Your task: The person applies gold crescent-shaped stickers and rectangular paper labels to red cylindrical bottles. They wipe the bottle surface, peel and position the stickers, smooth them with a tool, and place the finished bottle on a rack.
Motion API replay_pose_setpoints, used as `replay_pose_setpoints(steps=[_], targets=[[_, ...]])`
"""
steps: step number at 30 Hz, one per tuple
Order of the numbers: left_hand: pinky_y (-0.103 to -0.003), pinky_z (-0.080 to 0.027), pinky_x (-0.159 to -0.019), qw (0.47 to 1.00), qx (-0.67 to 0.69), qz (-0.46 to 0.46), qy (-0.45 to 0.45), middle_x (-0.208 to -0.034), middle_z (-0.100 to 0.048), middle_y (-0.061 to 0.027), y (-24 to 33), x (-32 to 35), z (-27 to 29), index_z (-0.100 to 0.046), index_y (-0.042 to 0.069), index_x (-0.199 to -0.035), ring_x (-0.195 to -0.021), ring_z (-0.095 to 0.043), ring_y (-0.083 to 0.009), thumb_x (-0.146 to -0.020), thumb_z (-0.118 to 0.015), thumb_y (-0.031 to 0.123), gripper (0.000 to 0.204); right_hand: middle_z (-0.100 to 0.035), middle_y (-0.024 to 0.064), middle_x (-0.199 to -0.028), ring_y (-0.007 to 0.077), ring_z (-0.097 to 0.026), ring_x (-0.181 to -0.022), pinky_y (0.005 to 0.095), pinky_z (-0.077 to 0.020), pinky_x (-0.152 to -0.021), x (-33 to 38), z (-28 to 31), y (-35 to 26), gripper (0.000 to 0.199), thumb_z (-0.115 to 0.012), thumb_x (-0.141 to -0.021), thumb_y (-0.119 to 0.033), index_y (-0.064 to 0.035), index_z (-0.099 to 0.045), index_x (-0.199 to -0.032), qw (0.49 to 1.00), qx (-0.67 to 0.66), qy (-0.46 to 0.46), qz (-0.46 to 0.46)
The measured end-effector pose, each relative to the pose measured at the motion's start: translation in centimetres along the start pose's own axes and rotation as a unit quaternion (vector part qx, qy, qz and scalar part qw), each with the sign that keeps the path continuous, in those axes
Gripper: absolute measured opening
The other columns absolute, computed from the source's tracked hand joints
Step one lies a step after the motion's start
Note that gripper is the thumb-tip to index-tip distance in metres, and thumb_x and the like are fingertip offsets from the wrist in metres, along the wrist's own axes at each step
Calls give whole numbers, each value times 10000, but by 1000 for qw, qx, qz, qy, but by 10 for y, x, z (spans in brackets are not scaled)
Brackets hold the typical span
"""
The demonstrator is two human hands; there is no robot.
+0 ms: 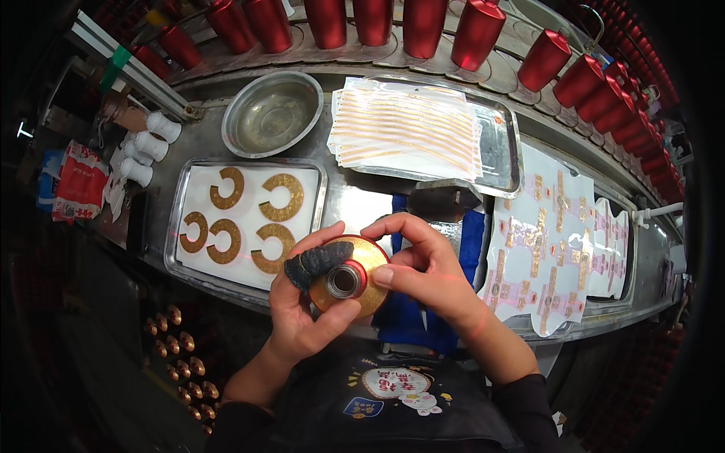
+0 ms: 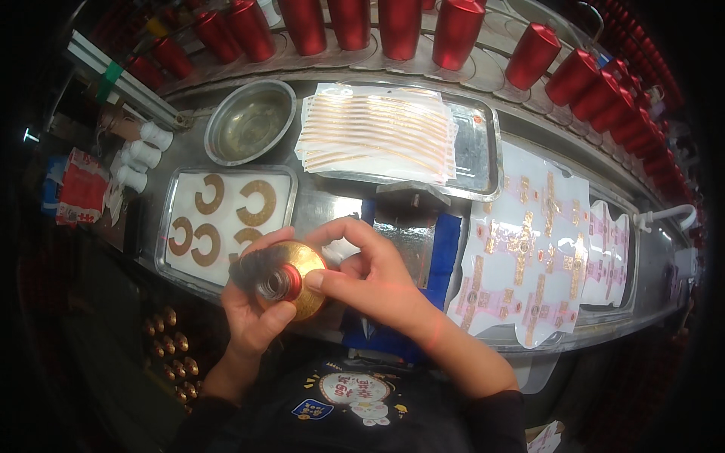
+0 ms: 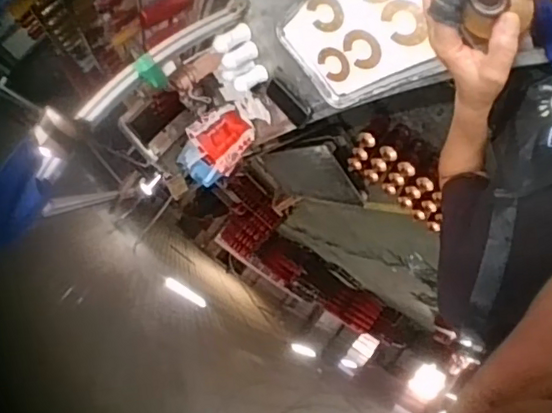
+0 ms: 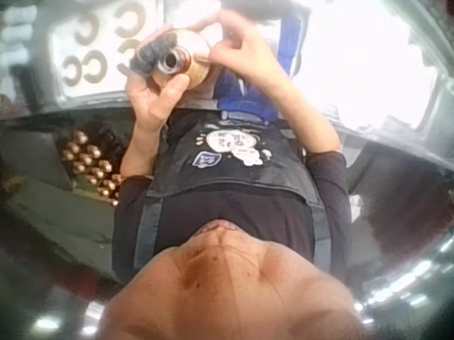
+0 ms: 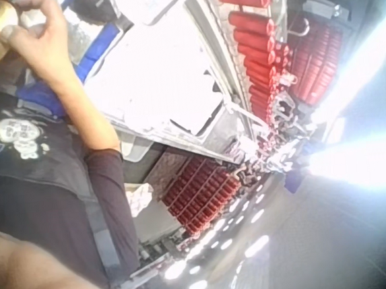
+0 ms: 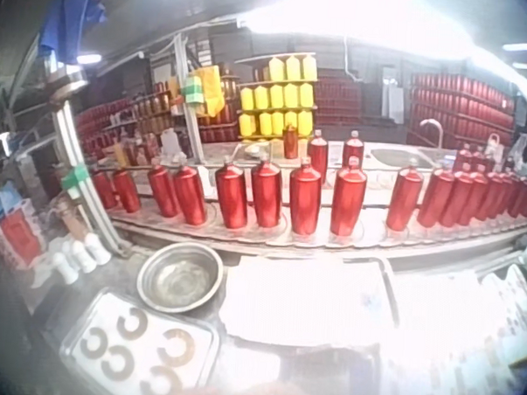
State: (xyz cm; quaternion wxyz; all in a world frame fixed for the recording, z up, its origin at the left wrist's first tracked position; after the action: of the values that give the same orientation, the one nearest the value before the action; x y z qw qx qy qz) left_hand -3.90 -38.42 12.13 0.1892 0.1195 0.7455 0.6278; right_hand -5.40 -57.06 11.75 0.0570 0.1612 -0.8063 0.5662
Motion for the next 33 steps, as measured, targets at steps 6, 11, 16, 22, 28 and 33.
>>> replay_pose_setpoints(steps=[6,11,16,22,28,33], targets=[[-345,-453,-1043,1000,5,-5,-1,-1403,-498,-186,0,1,-6,-463,-24,-1401,-1242,-560,-228,-800,-756,77,676,-635,-47,-802,-36,-491,-582,140,-295,-500,-5,-1,-4,397,-744,-849,-146,-35,-583,-1194,999,50,2,-8],[-348,-433,-1069,999,28,1,-22,-1423,-499,-173,-1,2,-1,-439,-25,-1439,-1263,-549,-223,-819,-751,98,705,-628,-54,-794,-34,-470,-566,143,-282,-491,1,-6,-5,415,-743,-849,-162,-48,-570,-1209,1000,-15,-2,-10],[-364,-400,-1108,993,114,27,-26,-1491,-462,-175,-5,2,8,-451,-17,-1447,-1317,-508,-220,-896,-682,76,605,-555,20,-1207,-21,-521,-688,142,-427,-605,12,-11,-1,557,-782,-807,-130,-23,-529,-1292,990,132,47,14],[-354,-394,-1109,991,124,29,-47,-1466,-483,-132,-9,3,10,-442,-1,-1459,-1308,-507,-198,-907,-669,58,599,-559,33,-1218,5,-571,-747,158,-470,-653,13,-8,4,564,-784,-804,-132,-10,-521,-1288,995,95,28,18],[-356,-378,-1120,991,121,2,-52,-1462,-476,-122,-9,5,7,-425,7,-1471,-1322,-489,-199,-896,-692,73,638,-549,-75,-797,-35,-417,-561,149,-305,-509,9,-4,10,479,-771,-822,-104,-74,-560,-1252,995,63,17,72],[-362,-371,-1126,990,126,15,-62,-1468,-471,-121,-13,5,9,-428,10,-1469,-1332,-482,-209,-882,-712,85,657,-562,1,-1018,9,-536,-686,159,-414,-586,6,4,11,555,-787,-804,-166,-29,-537,-1279,998,58,-5,38]])
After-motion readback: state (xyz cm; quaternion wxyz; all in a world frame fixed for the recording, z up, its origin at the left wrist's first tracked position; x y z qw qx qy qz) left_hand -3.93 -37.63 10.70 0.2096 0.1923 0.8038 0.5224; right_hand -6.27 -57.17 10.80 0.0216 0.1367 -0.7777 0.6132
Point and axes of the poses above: each hand's wrist, its own x-axis away from the middle knuckle, its own z-axis out of the back of the hand, y = z × x, the point moved 3 cm from there along -x, towards the middle knuckle
